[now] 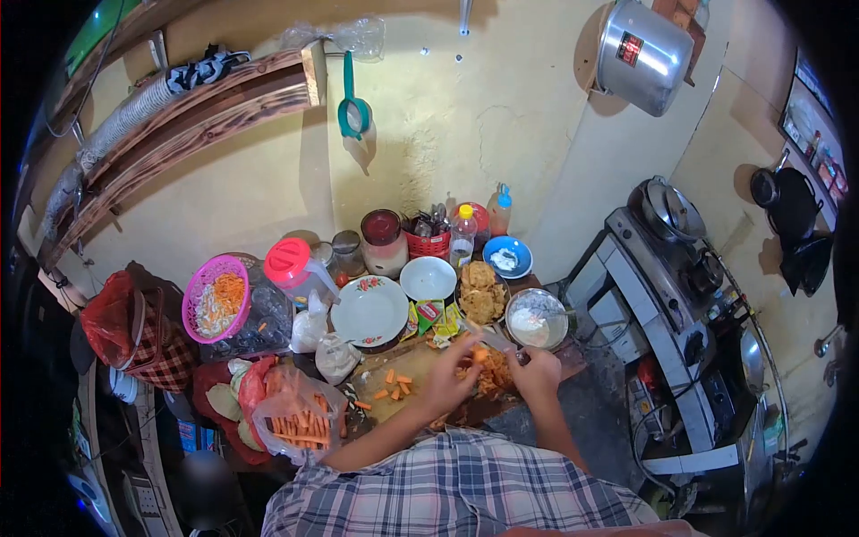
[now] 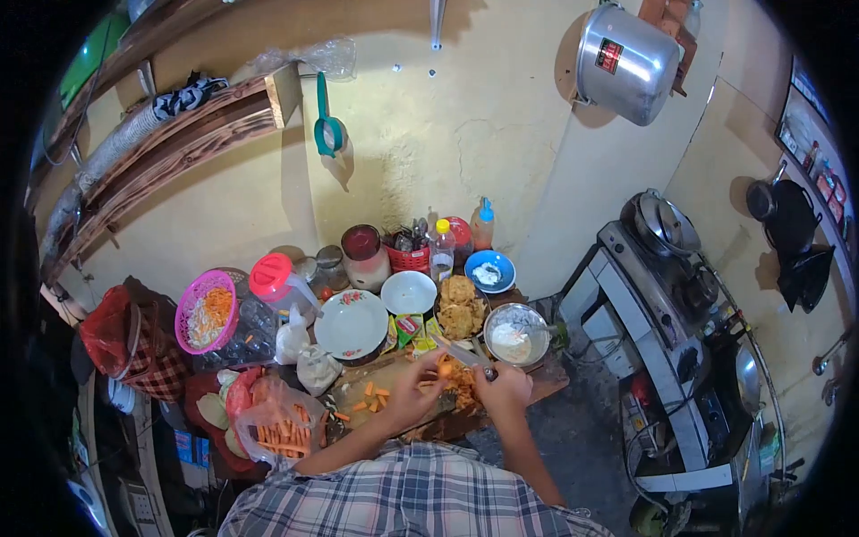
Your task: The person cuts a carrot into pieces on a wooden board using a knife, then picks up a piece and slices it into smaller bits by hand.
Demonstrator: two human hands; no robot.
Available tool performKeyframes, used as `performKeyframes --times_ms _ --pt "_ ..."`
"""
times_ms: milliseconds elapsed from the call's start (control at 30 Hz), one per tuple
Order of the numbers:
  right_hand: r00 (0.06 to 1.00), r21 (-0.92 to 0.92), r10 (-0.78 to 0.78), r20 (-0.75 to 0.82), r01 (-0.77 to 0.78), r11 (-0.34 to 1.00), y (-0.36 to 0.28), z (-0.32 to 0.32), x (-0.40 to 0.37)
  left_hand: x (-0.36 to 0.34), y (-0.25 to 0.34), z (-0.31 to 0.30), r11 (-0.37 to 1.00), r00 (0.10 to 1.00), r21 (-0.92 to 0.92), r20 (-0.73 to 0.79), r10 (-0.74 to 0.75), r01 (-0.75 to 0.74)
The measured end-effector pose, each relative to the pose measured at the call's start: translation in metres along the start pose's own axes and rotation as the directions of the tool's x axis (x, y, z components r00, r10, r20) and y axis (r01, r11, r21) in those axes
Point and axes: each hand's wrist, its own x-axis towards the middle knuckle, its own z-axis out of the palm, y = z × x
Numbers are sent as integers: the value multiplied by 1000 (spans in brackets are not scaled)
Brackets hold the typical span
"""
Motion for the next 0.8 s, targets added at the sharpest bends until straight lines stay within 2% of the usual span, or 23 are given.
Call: performKeyframes --times_ms 67,100,133,167,200,233,267,300,333,367,400,433,467,533,567,633,667,733,767,800 --pt "1000 -41 13 7 -12 999 12 7 -9 4 -17 14 987 959 139 282 36 -78" --pt "1000 -80 20 12 -19 997 16 7 -10 6 -24 19 987 955 135 293 38 -81" --pt "1000 -82 30 6 -29 996 19 5 -10 8 -32 24 990 950 138 310 -42 -2" --pt "995 -136 84 58 -75 988 23 1 -11 9 -42 29 986 937 143 327 -125 82" --pt "983 -193 143 114 -119 974 27 -2 -15 9 -59 32 986 931 140 339 -133 90" --pt "981 -194 156 115 -131 972 34 -3 -18 13 -80 33 975 938 182 297 -176 126" --pt "961 -175 239 137 -214 961 43 -6 -19 18 -93 33 962 944 222 250 -214 159" --pt "935 -157 316 160 -292 943 51 -8 -20 25 -95 29 926 912 275 245 -328 259" --pt "935 -154 317 156 -294 943 56 -11 -21 24 -109 27 926 913 277 248 -325 255" --pt "931 -141 342 129 -324 936 62 -13 -21 25 -125 26 902 888 76 159 -432 425" --pt "925 -127 366 101 -353 927 69 -16 -21 30 -122 23 822 834 -143 96 -543 552" --pt "910 -119 399 116 -386 915 73 -17 -20 35 -121 17 690 751 -309 167 -638 655" --pt "909 -118 400 115 -387 915 74 -18 -19 40 -120 13 690 752 -307 168 -638 655" --pt "929 137 352 117 -366 920 62 -29 -15 49 -93 1 321 646 -635 379 -663 702" --pt "929 139 349 120 -364 921 59 -26 -12 52 -81 -7 293 666 -653 442 -600 698" --pt "957 279 262 123 -287 917 53 -20 -6 58 -39 -17 268 693 -698 439 -572 664" --pt "958 277 258 127 -284 918 44 -21 -4 58 -20 -22 235 715 -739 437 -547 631" --pt "982 452 167 91 -190 871 21 -24 1 56 2 -32 238 727 -750 428 -536 617" --pt "994 509 100 33 -103 855 17 -20 3 54 8 -36 242 754 -766 428 -498 595" --pt "995 509 93 39 -99 855 10 -22 5 51 15 -40 245 779 -782 426 -460 573"
